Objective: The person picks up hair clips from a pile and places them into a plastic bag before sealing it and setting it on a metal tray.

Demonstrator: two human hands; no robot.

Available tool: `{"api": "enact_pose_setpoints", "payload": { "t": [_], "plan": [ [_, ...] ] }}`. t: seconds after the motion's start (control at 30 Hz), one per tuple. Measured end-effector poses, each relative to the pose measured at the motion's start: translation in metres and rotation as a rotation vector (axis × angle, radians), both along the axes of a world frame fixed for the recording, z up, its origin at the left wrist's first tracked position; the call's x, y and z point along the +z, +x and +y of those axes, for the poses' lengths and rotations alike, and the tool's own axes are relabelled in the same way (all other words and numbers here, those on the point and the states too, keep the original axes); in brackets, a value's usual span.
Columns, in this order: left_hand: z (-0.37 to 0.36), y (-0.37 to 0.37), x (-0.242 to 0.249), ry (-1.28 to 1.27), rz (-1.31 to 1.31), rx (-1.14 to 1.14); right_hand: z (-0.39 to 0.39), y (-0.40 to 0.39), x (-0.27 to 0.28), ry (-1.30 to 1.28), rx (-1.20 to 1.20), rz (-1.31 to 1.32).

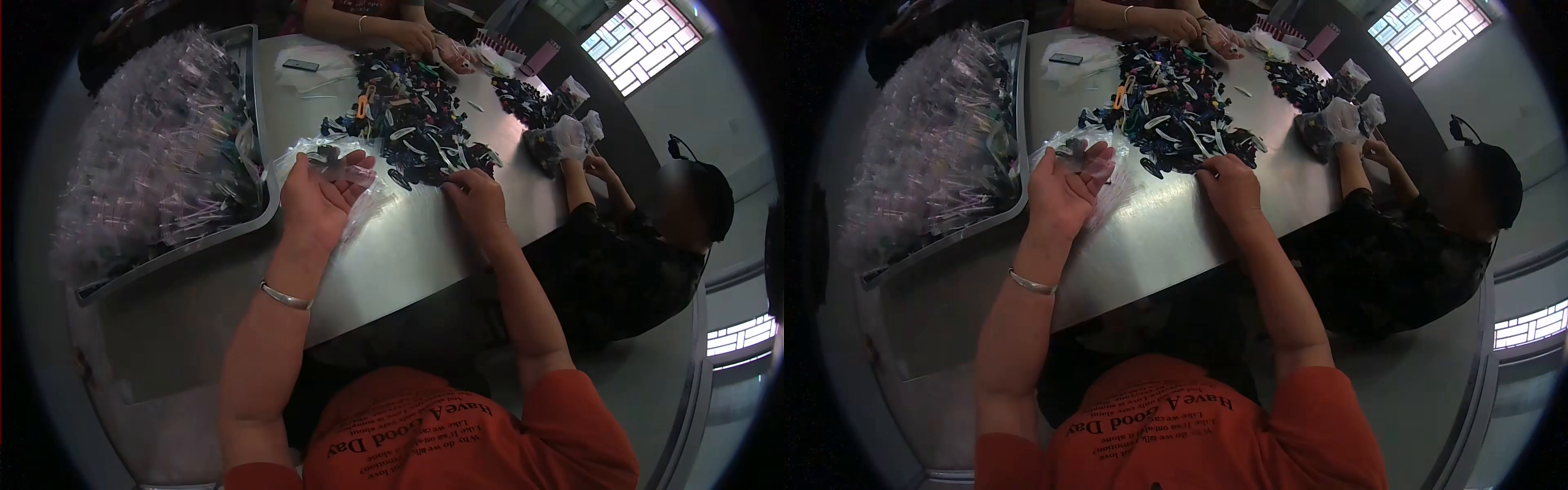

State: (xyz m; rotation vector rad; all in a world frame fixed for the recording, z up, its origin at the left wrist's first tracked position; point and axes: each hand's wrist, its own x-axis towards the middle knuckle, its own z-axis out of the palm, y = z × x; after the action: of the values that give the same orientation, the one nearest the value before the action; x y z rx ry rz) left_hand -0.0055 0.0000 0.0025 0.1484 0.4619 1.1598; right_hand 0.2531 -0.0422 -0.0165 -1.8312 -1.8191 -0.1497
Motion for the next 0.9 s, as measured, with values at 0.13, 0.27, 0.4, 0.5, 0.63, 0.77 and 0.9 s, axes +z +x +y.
{"api": "enact_pose_setpoints", "payload": {
  "t": [0.13, 0.27, 0.4, 0.5, 0.63, 0.77, 0.9],
  "plan": [
    [-0.003, 0.001, 0.000, 0.035, -0.008, -0.003, -0.003, 0.007, 0.000, -0.011, 0.053, 0.062],
    [-0.007, 0.004, 0.005, 0.021, -0.024, -0.002, -0.014, -0.024, 0.030, -0.113, -0.014, 0.576],
    [-0.010, 0.007, 0.006, -0.022, -0.047, -0.066, -0.026, -0.070, 0.070, -0.068, 0.183, 0.878],
    [-0.006, 0.009, -0.006, 0.005, -0.203, -0.145, -0.020, -0.097, 0.086, 0.097, 0.440, 0.442],
    [-0.010, 0.014, -0.009, 0.058, -0.020, -0.074, 0.003, -0.117, 0.079, 0.043, 0.396, 0.284],
    [-0.007, 0.011, -0.009, 0.100, -0.235, -0.113, 0.006, -0.120, 0.075, 0.275, 0.395, 0.485],
    [-0.007, 0.011, -0.005, 0.109, -0.262, -0.065, -0.006, -0.105, 0.070, 0.104, 0.240, 0.740]
  ]
}}
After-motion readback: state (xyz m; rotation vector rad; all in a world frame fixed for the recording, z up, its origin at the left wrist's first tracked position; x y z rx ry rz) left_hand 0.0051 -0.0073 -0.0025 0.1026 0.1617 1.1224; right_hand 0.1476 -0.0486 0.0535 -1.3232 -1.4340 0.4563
